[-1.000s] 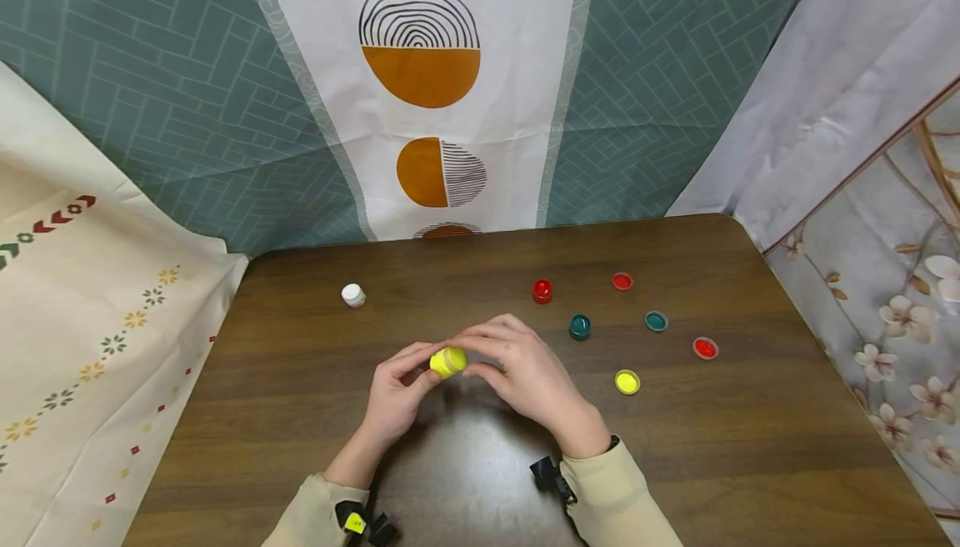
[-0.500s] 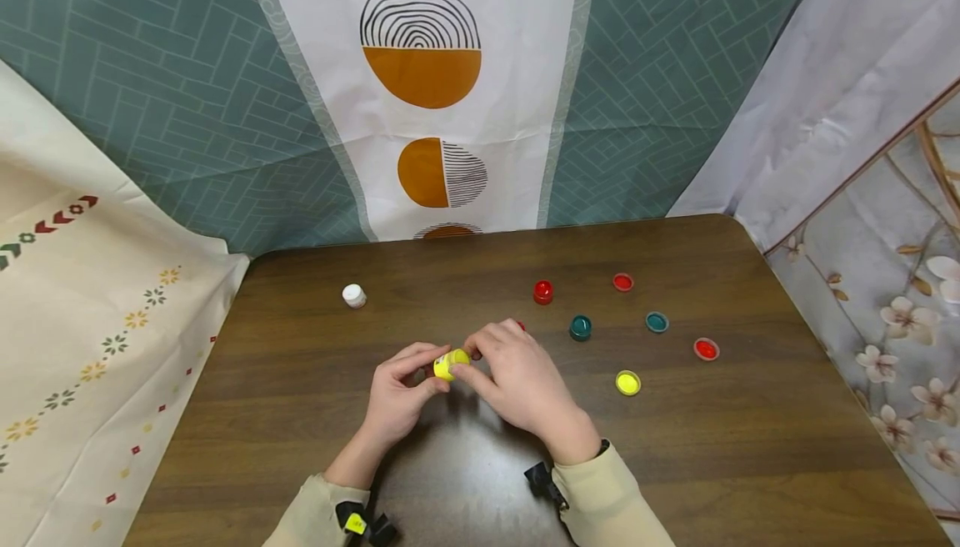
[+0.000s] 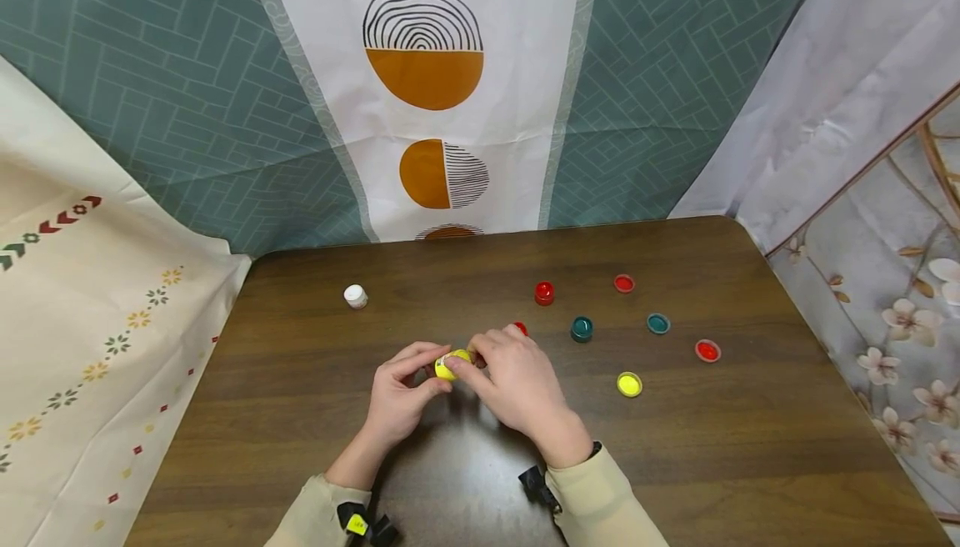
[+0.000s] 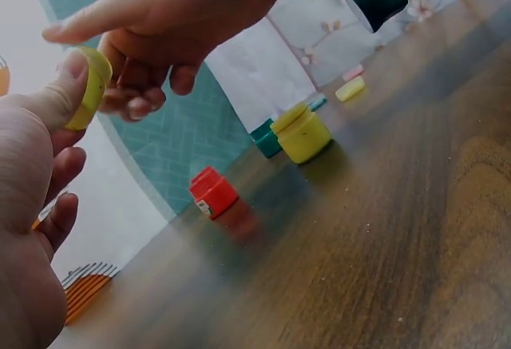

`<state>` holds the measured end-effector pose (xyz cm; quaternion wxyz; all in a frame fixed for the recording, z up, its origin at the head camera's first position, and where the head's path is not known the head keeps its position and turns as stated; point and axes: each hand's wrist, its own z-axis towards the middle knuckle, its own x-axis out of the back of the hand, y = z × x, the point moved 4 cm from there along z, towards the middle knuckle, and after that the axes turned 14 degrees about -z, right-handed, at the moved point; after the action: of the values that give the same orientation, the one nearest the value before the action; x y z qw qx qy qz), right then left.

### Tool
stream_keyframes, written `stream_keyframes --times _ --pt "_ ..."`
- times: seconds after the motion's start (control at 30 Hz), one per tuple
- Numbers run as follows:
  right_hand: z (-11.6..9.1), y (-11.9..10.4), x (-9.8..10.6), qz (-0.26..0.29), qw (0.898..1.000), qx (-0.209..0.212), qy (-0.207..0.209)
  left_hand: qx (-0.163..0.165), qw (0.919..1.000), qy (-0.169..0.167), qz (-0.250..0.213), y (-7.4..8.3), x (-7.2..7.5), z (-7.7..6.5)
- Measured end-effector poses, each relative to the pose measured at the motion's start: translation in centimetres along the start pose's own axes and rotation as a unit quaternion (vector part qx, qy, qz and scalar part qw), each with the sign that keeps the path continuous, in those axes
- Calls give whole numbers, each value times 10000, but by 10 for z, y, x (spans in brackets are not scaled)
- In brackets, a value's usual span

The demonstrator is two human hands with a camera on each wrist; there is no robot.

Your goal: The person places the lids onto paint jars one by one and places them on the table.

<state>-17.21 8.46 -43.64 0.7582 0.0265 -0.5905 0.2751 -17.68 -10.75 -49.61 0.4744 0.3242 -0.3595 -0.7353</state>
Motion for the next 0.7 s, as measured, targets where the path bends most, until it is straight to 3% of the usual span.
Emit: stream_keyframes --times 0.17,0.43,0.7 --pt "-1 6 6 420 9986 318 -61 109 9999 -5 53 0 0 0" --pt "1 6 15 617 9816 1730 517 248 9991 -230 -244 2 0 1" --pt "1 4 19 530 9747 1984 886 111 9988 -301 -369 3 -1 1"
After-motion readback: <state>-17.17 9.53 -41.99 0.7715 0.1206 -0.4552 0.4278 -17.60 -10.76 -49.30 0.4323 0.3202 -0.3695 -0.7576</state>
